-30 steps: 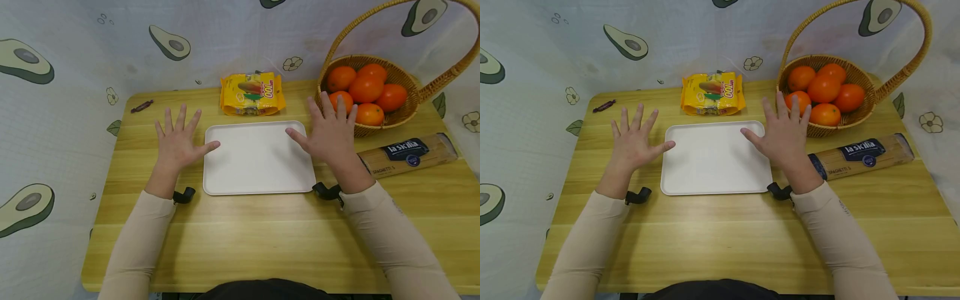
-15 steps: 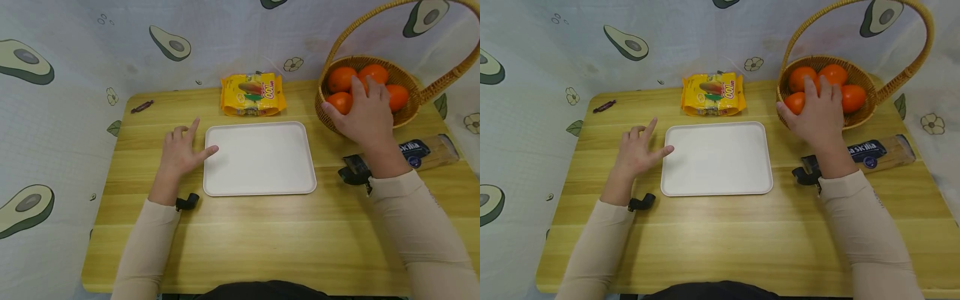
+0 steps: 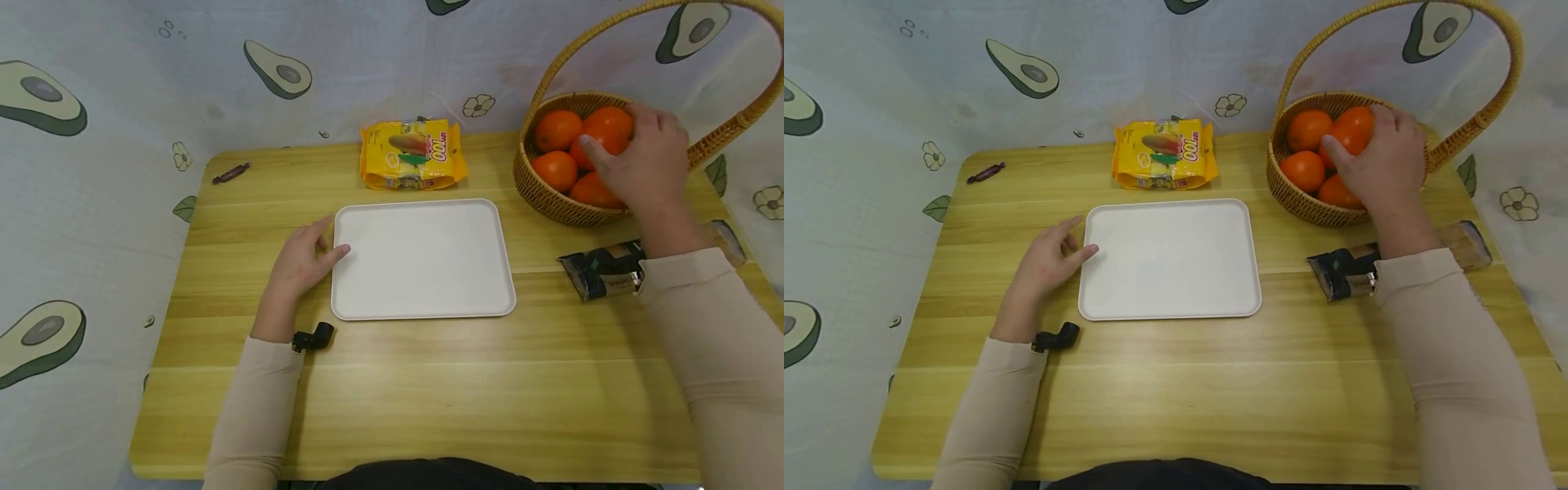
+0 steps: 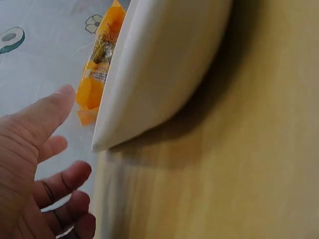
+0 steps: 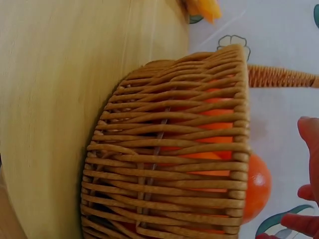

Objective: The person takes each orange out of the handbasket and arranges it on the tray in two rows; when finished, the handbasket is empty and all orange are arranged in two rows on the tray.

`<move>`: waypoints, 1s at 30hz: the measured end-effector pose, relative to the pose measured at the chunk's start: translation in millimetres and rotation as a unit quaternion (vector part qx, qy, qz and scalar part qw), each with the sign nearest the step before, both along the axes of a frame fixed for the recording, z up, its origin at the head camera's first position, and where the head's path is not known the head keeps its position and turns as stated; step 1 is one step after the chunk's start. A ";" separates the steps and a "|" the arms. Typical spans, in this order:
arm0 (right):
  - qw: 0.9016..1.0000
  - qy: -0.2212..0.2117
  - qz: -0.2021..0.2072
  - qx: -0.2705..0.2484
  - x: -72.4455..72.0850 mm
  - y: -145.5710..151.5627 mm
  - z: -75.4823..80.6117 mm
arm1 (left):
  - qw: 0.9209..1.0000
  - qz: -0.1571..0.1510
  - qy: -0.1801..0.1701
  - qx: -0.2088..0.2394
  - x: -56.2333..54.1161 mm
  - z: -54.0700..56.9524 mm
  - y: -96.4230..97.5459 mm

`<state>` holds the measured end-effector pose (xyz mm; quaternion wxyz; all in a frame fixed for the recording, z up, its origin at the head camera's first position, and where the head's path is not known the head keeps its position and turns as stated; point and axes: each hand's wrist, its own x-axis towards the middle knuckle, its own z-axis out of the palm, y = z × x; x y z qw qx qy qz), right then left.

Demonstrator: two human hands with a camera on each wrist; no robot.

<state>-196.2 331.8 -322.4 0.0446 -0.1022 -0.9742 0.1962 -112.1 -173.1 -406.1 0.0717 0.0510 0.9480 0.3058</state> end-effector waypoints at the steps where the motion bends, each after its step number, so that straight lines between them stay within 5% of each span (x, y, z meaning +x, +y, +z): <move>1: 1.000 -0.003 -0.002 -0.002 -1.1 1.7 -1.2 | 1.000 -0.004 0.003 0.010 -0.3 -2.0 -0.6; 6: 1.000 -0.009 -0.008 -0.007 -6.9 6.8 -6.6 | 0.998 -0.011 0.004 0.057 0.8 -13.1 -2.2; 14: 0.999 -0.025 -0.016 -0.027 -20.4 10.9 -16.0 | 0.993 0.024 0.015 0.118 4.4 -30.1 -5.3; 30: 0.999 -0.025 -0.023 -0.017 -27.6 8.0 -24.5 | 0.989 0.046 0.019 0.140 3.4 -32.8 -5.5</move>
